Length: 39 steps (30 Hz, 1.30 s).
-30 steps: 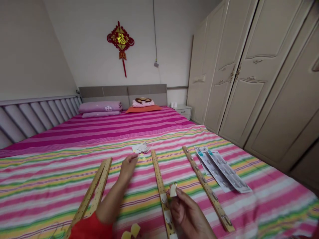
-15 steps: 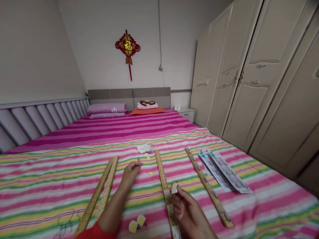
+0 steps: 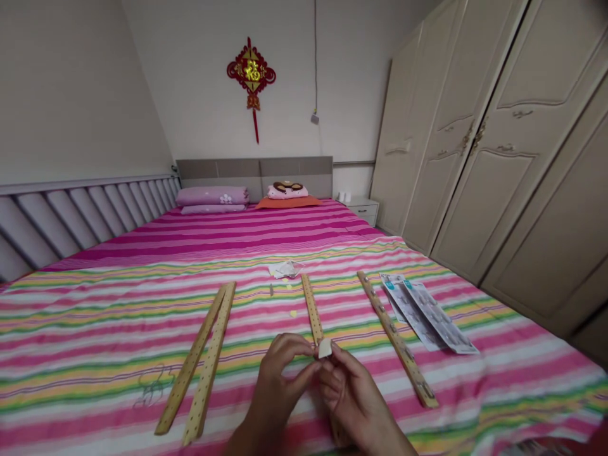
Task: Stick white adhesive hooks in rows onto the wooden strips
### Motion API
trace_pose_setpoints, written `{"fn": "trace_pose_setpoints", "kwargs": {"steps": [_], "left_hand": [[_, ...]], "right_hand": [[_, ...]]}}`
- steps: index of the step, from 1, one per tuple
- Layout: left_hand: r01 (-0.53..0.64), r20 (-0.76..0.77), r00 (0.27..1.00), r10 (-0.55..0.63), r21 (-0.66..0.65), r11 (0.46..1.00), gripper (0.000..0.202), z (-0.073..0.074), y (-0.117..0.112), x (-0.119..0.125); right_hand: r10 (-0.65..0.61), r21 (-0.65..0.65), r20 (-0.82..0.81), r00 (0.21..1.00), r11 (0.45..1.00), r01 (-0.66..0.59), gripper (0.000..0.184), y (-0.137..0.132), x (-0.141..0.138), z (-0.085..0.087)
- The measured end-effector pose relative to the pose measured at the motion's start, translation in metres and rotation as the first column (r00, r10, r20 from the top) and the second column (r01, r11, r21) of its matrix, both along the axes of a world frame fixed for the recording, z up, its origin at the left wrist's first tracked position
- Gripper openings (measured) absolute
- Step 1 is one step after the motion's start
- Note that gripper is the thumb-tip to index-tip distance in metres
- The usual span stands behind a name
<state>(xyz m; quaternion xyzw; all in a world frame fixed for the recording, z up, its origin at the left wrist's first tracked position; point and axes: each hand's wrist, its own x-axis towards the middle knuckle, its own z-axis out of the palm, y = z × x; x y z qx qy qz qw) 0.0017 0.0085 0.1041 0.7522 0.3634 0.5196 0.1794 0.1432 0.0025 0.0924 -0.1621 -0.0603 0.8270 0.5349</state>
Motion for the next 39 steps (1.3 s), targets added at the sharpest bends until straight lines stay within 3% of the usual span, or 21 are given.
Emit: {"fn": "trace_pose_setpoints", "kwargs": {"steps": [17, 20, 23, 26, 30, 33, 39], "left_hand": [[-0.059, -0.031, 0.998, 0.062, 0.102, 0.993, 0.014, 0.005, -0.014, 0.001], [-0.063, 0.039, 0.997, 0.063, 0.017, 0.998, 0.01, 0.009, -0.012, 0.002], [-0.044, 0.128, 0.989, 0.066, -0.172, 0.984, 0.005, 0.013, -0.005, 0.003], [0.064, 0.262, 0.964, 0.042, -0.381, 0.922, 0.009, 0.017, 0.006, 0.004], [0.206, 0.384, 0.921, 0.06, -0.613, 0.762, 0.015, 0.021, 0.025, 0.005], [0.252, 0.407, 0.91, 0.077, -0.691, 0.678, 0.018, 0.02, 0.04, 0.007], [0.297, 0.43, 0.898, 0.096, -0.752, 0.589, 0.023, 0.005, 0.072, 0.014]], "right_hand": [[0.081, 0.016, -0.038, 0.996, 0.997, -0.08, 0.013, -0.009, -0.005, 0.002], [0.086, 0.033, 0.03, 0.996, 0.996, -0.087, 0.015, -0.008, -0.004, 0.003], [0.077, 0.03, 0.144, 0.987, 0.996, -0.082, 0.017, -0.005, -0.002, 0.003], [-0.022, 0.073, 0.327, 0.945, 0.997, -0.002, 0.018, 0.0, 0.003, 0.0], [-0.245, 0.254, 0.59, 0.769, 0.961, 0.112, 0.023, 0.014, 0.015, -0.004], [-0.34, 0.344, 0.67, 0.66, 0.93, 0.13, 0.025, 0.026, 0.024, -0.007], [-0.352, 0.371, 0.705, 0.616, 0.923, 0.104, 0.025, 0.053, 0.033, -0.014]]}}
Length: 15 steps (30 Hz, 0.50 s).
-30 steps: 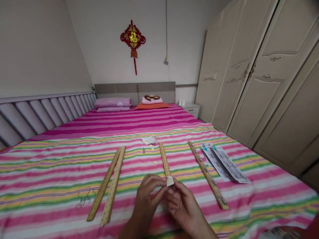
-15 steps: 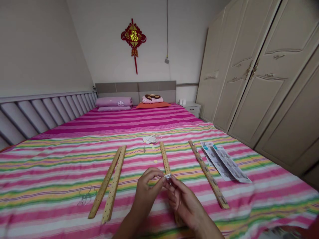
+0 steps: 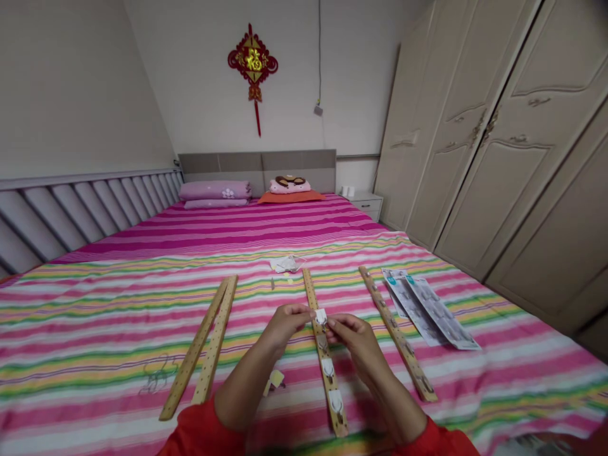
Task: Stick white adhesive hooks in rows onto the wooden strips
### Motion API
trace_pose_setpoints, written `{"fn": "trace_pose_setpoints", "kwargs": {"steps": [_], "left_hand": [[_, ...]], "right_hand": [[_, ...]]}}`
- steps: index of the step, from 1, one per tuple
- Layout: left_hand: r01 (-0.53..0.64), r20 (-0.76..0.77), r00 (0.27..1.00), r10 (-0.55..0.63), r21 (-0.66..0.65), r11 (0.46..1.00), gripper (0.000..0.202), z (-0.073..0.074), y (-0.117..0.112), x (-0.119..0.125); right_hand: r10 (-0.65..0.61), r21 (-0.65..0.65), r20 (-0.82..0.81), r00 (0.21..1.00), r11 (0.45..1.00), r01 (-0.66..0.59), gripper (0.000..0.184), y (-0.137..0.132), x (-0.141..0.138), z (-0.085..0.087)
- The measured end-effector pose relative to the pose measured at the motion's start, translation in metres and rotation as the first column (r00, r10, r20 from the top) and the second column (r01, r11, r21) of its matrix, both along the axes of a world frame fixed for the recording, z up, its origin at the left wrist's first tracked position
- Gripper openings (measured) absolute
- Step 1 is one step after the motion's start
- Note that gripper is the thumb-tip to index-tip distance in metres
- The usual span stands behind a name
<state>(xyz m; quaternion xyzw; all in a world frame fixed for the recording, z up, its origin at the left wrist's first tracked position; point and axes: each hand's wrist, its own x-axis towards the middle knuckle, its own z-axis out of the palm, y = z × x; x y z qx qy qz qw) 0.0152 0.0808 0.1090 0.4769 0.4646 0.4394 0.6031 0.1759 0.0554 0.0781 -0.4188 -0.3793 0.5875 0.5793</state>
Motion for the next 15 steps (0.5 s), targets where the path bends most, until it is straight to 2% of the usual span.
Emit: {"fn": "trace_pose_setpoints", "kwargs": {"steps": [6, 15], "left_hand": [[-0.03, 0.021, 0.999, 0.033, -0.153, 0.988, 0.025, -0.016, 0.026, 0.006], [-0.094, -0.114, 0.991, 0.064, -0.284, 0.954, 0.017, -0.049, 0.044, 0.016]], "right_hand": [[0.004, -0.046, 0.026, 1.0, 0.999, -0.003, 0.025, 0.025, 0.0, -0.014], [0.062, -0.165, 0.093, 0.994, 0.985, -0.046, 0.023, 0.052, 0.001, -0.05]]}}
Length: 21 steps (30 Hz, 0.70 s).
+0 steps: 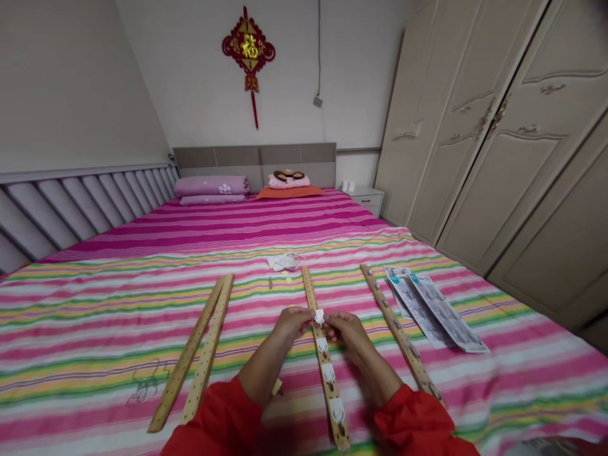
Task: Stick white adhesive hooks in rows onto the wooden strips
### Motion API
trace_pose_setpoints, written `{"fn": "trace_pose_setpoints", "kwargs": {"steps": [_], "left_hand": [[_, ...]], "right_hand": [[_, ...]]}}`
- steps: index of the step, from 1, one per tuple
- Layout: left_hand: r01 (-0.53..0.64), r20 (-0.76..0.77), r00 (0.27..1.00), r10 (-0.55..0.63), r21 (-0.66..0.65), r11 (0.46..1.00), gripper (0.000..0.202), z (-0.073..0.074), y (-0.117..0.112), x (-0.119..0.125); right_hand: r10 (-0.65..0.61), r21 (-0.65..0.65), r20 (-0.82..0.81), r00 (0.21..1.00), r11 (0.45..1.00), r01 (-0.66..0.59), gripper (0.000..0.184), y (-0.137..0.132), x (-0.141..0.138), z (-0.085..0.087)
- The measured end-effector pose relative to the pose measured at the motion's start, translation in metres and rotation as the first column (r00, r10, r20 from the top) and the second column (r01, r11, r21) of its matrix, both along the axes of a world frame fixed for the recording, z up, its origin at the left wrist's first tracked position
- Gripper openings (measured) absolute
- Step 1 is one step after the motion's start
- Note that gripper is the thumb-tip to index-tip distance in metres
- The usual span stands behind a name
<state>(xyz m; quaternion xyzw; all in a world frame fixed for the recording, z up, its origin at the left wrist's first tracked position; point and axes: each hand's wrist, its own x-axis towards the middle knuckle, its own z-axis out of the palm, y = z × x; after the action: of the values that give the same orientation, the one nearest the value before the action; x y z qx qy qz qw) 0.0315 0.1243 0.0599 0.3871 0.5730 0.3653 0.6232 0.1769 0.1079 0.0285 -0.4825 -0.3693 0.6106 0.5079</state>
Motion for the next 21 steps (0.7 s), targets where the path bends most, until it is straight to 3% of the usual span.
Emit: {"fn": "trace_pose_setpoints", "kwargs": {"steps": [4, 8, 21], "left_hand": [[-0.006, -0.063, 0.998, 0.005, -0.022, 1.0, 0.017, -0.009, 0.003, 0.004], [-0.001, -0.118, 0.993, -0.004, -0.04, 0.999, 0.018, -0.016, 0.006, 0.005], [-0.036, -0.115, 0.993, 0.033, -0.02, 0.999, 0.021, -0.033, 0.011, 0.006]], "right_hand": [[0.051, -0.079, 0.082, 0.995, 0.996, -0.044, 0.016, 0.008, 0.001, -0.015], [0.084, -0.147, 0.133, 0.987, 0.987, -0.064, 0.023, 0.013, -0.001, -0.024], [0.083, -0.225, 0.156, 0.984, 0.973, -0.047, 0.027, 0.018, -0.006, -0.037]]}}
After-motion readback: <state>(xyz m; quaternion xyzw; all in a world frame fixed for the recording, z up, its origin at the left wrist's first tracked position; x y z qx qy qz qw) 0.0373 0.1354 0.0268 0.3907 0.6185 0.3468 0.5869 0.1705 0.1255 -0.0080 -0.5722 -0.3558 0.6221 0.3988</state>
